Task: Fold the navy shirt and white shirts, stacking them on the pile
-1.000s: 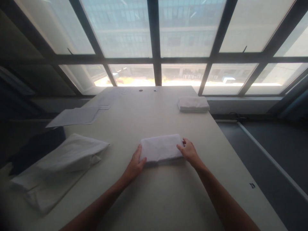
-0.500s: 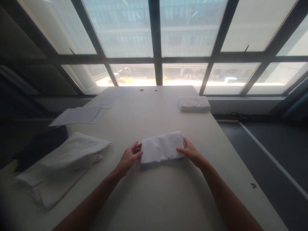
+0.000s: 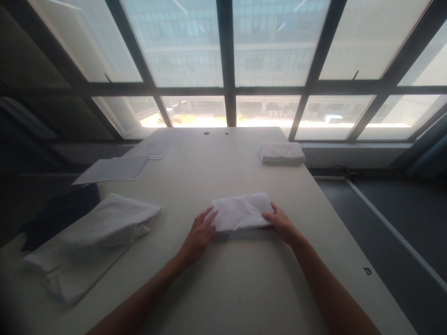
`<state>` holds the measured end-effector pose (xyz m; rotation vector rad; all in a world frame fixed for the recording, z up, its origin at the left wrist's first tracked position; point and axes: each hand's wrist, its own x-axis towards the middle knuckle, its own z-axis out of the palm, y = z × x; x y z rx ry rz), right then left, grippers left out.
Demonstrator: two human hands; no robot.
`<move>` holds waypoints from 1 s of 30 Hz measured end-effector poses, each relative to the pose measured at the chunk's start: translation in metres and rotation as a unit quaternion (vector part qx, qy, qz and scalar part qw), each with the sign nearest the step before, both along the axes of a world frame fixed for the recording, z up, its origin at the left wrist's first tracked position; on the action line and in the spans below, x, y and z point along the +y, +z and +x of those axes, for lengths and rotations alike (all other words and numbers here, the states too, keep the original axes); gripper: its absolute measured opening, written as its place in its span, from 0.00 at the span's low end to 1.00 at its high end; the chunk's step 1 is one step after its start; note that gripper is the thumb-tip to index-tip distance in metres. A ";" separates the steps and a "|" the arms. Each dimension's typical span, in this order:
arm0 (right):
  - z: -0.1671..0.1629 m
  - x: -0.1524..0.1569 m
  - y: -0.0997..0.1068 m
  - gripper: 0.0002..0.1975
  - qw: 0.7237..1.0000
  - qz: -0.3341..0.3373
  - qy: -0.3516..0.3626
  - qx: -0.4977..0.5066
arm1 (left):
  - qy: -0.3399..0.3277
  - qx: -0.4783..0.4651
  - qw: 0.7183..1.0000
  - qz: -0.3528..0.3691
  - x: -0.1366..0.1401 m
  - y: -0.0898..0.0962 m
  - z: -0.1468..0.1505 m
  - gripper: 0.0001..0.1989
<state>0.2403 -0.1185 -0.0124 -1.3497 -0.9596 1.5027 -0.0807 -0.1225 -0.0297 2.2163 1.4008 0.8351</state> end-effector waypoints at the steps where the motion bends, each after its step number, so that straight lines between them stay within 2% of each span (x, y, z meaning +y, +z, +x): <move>1: 0.001 0.001 -0.001 0.31 1.000 -0.001 -0.003 0.004 | -0.043 0.043 0.998 0.019 -0.006 0.000 0.002 0.23; 2: 0.003 0.002 -0.002 0.30 1.000 -0.002 -0.008 0.008 | -0.073 0.076 0.994 0.031 -0.011 -0.001 0.004 0.23; 4: 0.004 0.003 -0.003 0.28 1.000 -0.007 -0.022 0.014 | -0.091 0.116 0.988 0.049 -0.016 -0.003 0.006 0.24; 8: 0.001 0.002 -0.002 0.23 0.998 -0.031 -0.043 0.023 | -0.069 0.129 0.987 0.072 -0.013 -0.008 0.005 0.25; 12: -0.004 0.000 0.002 0.22 0.998 -0.043 -0.021 0.050 | -0.060 0.125 0.987 0.078 -0.009 -0.011 0.002 0.27; 15: -0.002 0.001 0.011 0.22 0.996 -0.057 -0.049 0.038 | -0.046 0.111 0.989 0.089 -0.008 -0.014 0.002 0.27; 18: 0.015 0.007 0.031 0.21 0.995 -0.053 -0.083 0.021 | -0.035 0.099 0.990 0.098 -0.008 -0.017 0.003 0.25; 23: 0.070 0.033 0.078 0.21 0.992 -0.012 -0.125 -0.024 | -0.047 0.104 0.988 0.100 -0.006 -0.021 0.005 0.25; 27: 0.104 0.073 0.118 0.22 0.988 0.022 -0.134 -0.079 | -0.055 0.113 0.987 0.101 -0.004 -0.024 0.008 0.25; 30: 0.111 0.116 0.147 0.21 0.986 0.040 -0.112 -0.113 | -0.057 0.113 0.987 0.104 -0.002 -0.027 0.007 0.25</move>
